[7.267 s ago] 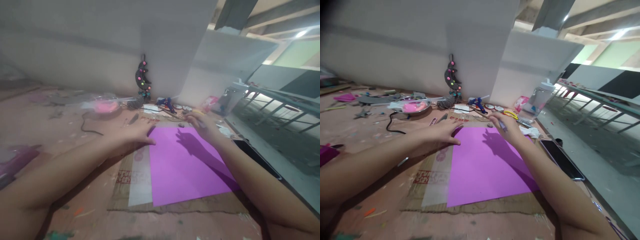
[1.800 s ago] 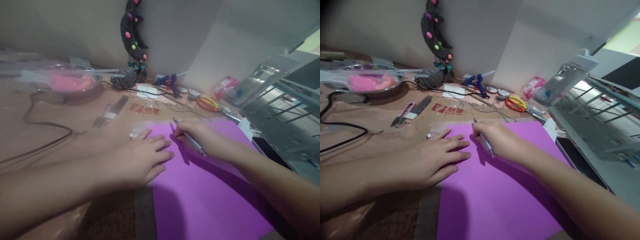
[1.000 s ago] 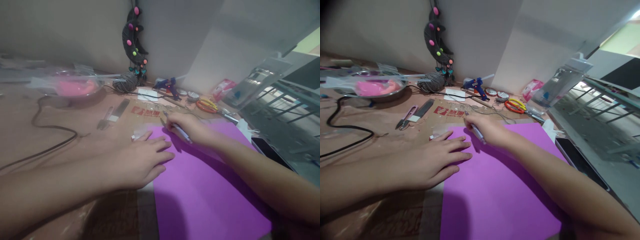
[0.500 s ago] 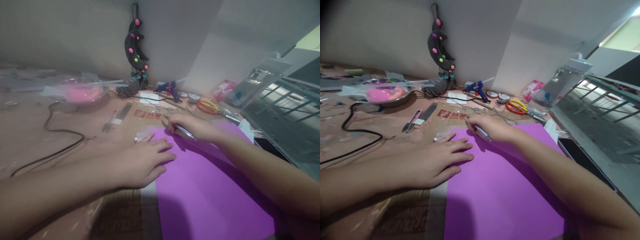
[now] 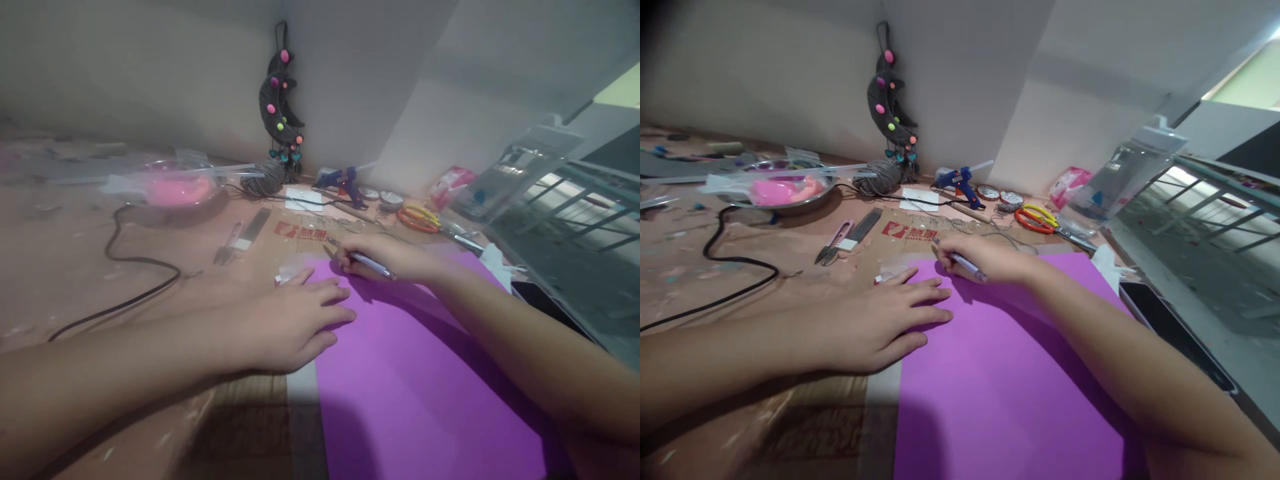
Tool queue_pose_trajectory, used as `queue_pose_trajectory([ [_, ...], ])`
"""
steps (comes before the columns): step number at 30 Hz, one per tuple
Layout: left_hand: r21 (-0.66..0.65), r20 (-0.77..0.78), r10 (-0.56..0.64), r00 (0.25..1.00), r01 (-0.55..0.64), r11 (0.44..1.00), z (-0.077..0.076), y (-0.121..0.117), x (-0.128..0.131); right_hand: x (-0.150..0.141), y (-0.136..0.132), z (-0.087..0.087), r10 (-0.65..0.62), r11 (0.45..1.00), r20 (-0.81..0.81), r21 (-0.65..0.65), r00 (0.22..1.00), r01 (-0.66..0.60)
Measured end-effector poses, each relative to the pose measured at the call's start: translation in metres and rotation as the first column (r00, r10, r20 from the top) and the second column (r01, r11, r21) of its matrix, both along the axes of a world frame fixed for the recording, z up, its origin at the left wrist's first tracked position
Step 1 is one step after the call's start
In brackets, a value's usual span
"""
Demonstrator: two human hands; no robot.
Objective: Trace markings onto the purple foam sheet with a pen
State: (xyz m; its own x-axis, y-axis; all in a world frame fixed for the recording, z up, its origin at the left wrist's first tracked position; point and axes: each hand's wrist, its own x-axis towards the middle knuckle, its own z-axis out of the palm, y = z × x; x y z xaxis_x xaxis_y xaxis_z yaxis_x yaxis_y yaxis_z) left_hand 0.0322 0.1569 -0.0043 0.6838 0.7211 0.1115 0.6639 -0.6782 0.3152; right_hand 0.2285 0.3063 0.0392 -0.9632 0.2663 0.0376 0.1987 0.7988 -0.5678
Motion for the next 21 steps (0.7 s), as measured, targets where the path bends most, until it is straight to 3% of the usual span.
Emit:
queue_pose_trajectory([
  [3, -0.024, -0.017, -0.005, 1.0, 0.004, 1.0, 0.002, 0.0, 0.0, -0.006, -0.002, 0.002, -0.029, 0.999, 0.005, 0.029, 1.0, 0.029],
  [7, -0.031, -0.012, 0.011, 1.0, -0.011, 0.999, 0.003, 0.0, 0.001, -0.021, -0.004, -0.008, -0.094, 0.992, -0.038, 0.081, 0.995, 0.097],
  [14, 0.0, -0.024, 0.007, 1.0, -0.007, 1.0, 0.002, -0.001, 0.001, -0.008, 0.001, -0.004, 0.0, 0.999, 0.021, 0.043, 1.0, -0.001],
  [21, 0.027, 0.002, -0.01, 1.0, 0.01, 1.0, -0.002, 0.0, -0.001, -0.025, -0.009, -0.002, -0.111, 0.987, 0.006, 0.119, 0.994, 0.11],
])
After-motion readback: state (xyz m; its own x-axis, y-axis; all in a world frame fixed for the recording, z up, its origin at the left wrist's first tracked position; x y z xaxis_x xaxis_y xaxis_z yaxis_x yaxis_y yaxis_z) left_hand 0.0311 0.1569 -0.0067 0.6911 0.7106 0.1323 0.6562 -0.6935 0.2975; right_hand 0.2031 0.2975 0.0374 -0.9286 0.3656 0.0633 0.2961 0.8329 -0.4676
